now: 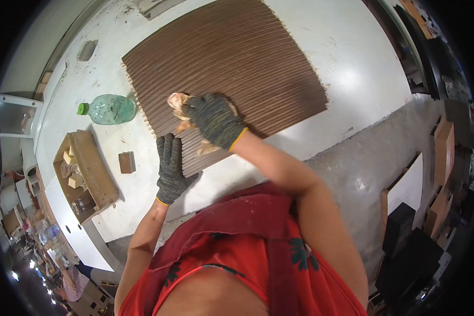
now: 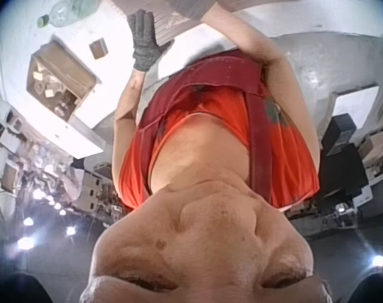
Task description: The person applies a liquid from a bottle onto a cloth and wipes it across the surface of a grooved wooden panel.
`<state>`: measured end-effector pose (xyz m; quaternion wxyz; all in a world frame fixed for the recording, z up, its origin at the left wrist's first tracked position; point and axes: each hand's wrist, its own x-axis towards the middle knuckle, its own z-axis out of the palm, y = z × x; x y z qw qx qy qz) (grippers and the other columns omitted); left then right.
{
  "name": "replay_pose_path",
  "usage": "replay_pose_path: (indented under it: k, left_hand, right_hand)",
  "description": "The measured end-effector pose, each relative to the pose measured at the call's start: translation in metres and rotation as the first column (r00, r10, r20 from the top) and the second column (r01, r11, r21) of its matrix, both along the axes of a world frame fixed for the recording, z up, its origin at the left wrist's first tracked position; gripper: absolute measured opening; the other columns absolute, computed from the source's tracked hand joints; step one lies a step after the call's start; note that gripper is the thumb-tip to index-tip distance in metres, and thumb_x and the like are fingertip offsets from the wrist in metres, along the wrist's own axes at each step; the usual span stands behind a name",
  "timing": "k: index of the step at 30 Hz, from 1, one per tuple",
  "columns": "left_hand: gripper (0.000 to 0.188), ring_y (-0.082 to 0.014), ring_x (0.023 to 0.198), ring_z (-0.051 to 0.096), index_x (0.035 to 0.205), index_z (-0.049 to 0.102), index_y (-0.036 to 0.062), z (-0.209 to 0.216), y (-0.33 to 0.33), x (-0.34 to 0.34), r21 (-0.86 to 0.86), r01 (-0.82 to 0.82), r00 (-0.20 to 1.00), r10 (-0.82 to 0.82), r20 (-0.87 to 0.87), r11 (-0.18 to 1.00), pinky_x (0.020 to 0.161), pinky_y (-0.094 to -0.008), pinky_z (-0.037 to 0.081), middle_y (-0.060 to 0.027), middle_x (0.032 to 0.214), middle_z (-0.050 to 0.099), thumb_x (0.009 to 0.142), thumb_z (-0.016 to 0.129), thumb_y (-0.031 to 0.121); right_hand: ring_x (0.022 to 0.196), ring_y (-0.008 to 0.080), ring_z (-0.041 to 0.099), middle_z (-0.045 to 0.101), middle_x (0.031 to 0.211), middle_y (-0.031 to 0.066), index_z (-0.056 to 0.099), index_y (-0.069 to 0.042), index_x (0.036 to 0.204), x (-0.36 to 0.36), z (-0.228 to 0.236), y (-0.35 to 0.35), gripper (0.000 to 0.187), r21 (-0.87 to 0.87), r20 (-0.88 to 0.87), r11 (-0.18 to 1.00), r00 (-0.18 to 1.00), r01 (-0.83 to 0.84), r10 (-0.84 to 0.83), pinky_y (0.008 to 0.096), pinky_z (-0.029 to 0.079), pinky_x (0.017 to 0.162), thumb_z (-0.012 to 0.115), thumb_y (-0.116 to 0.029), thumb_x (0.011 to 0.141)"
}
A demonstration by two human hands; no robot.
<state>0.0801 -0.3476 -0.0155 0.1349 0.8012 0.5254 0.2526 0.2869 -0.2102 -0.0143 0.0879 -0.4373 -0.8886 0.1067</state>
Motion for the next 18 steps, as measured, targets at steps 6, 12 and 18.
replay_pose_path:
  k: [6,12,18]
  left_hand:
    - [0.096,-0.0511,0.136,0.027,0.142,0.036,-0.0023,0.002,0.003,0.002,0.010,-0.008,0.999,0.007,0.043,1.000,0.112,-0.0582,0.026,-0.0284,0.147,0.031,0.062,0.083,0.023]
    - [0.094,-0.0528,0.135,0.027,0.141,0.036,-0.0028,0.001,0.000,-0.001,0.021,-0.045,0.997,0.043,0.067,0.999,0.111,-0.0590,0.026,-0.0292,0.146,0.032,0.064,0.081,0.024]
    - [0.108,-0.0468,0.141,0.021,0.145,0.036,0.0039,0.022,0.003,-0.016,-0.235,0.036,0.996,-0.016,0.088,0.971,0.115,-0.0547,0.020,-0.0246,0.151,0.029,0.055,0.087,0.031]
  right_hand:
    - [0.103,0.0308,0.062,0.062,0.120,0.0118,0.064,-0.014,0.118,0.127,0.065,0.087,0.073,0.316,0.038,0.902,0.946,0.295,-0.323,0.0403,0.051,0.089,0.087,-0.043,0.056]
    - [0.080,0.0266,0.063,0.066,0.095,0.0109,0.060,-0.012,0.102,0.002,0.003,0.086,0.041,0.236,-0.285,0.927,0.933,0.291,-0.220,0.0425,0.053,0.072,0.076,-0.028,0.068]
    - [0.092,0.0273,0.064,0.066,0.100,0.0121,0.061,-0.010,0.110,-0.034,0.012,0.075,0.035,0.163,-0.271,0.985,0.963,0.051,-0.005,0.0427,0.051,0.081,0.063,-0.033,0.084]
